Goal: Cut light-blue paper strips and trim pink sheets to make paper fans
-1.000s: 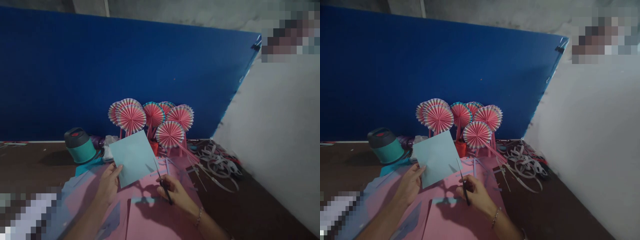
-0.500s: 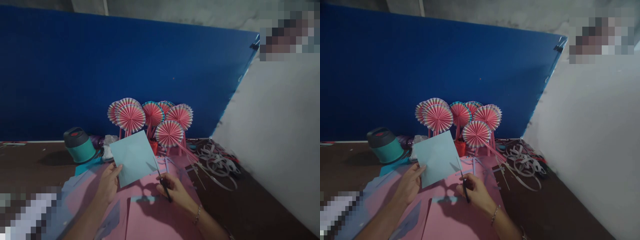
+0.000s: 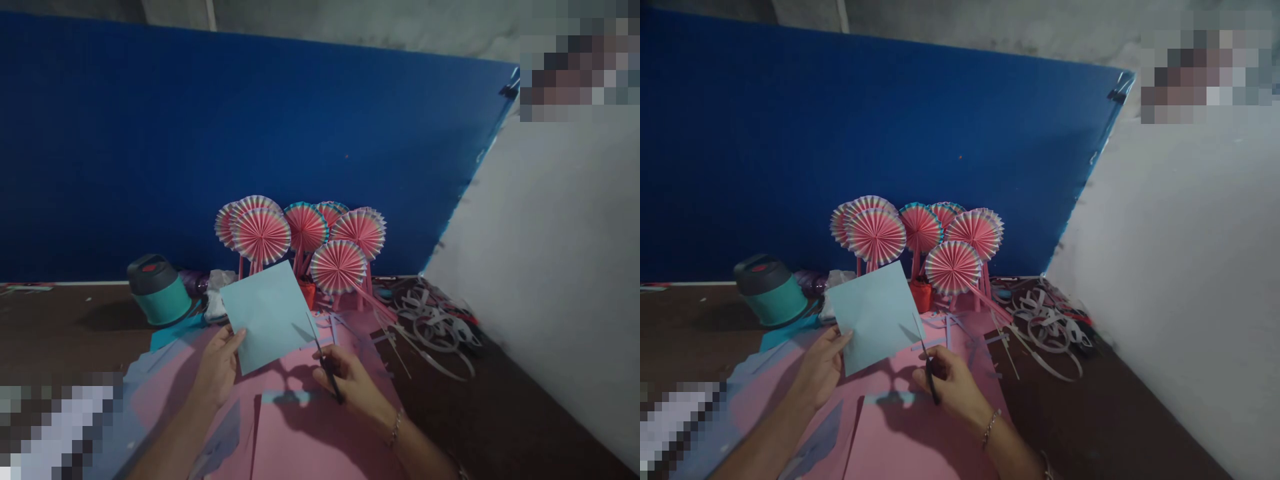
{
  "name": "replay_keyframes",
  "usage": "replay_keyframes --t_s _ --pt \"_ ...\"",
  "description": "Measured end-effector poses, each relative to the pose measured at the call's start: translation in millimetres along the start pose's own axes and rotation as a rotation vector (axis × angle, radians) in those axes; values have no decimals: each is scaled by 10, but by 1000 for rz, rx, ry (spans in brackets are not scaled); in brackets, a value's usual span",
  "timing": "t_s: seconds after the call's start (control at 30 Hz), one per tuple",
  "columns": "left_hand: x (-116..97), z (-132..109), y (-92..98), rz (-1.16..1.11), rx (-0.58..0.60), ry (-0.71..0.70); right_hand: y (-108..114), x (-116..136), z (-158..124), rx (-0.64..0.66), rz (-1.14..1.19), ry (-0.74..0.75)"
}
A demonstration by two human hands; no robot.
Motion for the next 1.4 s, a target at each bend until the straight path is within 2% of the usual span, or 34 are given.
replay_keyframes --t_s 0.57,0.93,1.4 --pt "79 49 55 19 27 -30 -9 -16 -7 -65 -28 -16" --pt "46 25 38 22 6 3 -11 -57 17 -93 -26 -42" --pt "79 36 70 23 14 -2 8 -53 24 -118 -68 -7"
Point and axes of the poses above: each hand's wrist, its own z-axis towards the middle knuckle, its own y-axis out of the back of the hand, x = y × z, the point moved 3 cm from there along z, towards the middle knuckle, and after that the axes turned 7 degrees about -y, right-handed, at the moved point
